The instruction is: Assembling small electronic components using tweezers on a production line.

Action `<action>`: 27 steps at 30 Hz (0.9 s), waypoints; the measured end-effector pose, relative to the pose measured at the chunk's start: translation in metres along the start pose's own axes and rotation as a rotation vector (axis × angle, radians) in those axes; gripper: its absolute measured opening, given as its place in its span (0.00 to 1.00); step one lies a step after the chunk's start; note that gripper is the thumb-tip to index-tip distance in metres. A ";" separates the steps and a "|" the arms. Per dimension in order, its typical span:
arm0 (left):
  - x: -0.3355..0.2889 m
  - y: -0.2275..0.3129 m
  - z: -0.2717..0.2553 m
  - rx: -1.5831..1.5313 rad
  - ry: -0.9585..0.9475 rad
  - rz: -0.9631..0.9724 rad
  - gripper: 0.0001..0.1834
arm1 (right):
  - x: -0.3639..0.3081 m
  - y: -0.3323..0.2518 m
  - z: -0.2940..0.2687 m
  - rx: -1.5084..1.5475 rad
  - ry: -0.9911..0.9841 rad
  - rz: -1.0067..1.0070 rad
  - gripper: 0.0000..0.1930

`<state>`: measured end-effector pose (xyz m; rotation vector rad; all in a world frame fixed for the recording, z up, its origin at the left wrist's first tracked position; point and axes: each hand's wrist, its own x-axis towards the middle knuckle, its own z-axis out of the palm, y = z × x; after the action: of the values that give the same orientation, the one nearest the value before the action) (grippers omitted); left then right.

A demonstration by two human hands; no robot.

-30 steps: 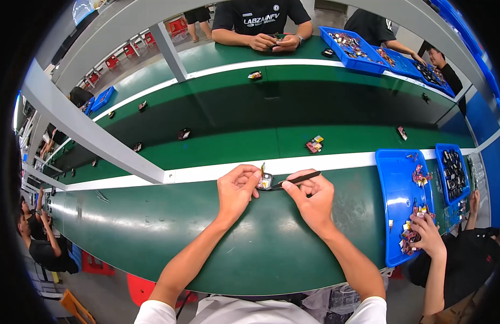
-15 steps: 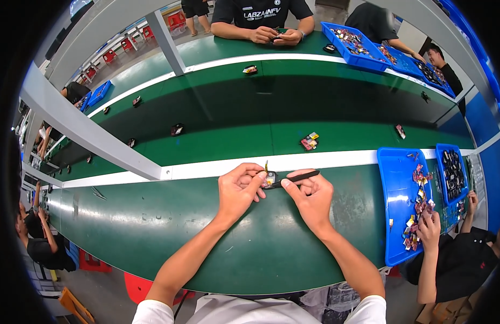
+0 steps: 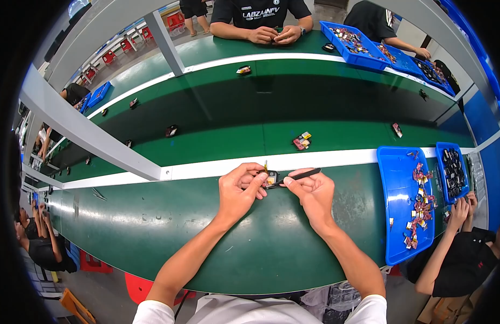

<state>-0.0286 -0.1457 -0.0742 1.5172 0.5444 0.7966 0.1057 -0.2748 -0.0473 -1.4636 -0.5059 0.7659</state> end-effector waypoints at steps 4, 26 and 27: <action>0.002 -0.001 0.003 -0.014 -0.004 -0.015 0.10 | 0.001 0.002 -0.005 0.033 -0.026 -0.047 0.06; 0.011 -0.006 0.015 -0.299 -0.126 -0.141 0.11 | -0.002 0.023 -0.016 -0.136 0.082 -0.557 0.06; 0.011 -0.007 0.015 -0.294 -0.129 -0.141 0.12 | -0.001 0.023 -0.017 -0.137 0.080 -0.555 0.06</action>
<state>-0.0089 -0.1468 -0.0788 1.2350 0.4132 0.6342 0.1137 -0.2883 -0.0714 -1.3772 -0.8685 0.2358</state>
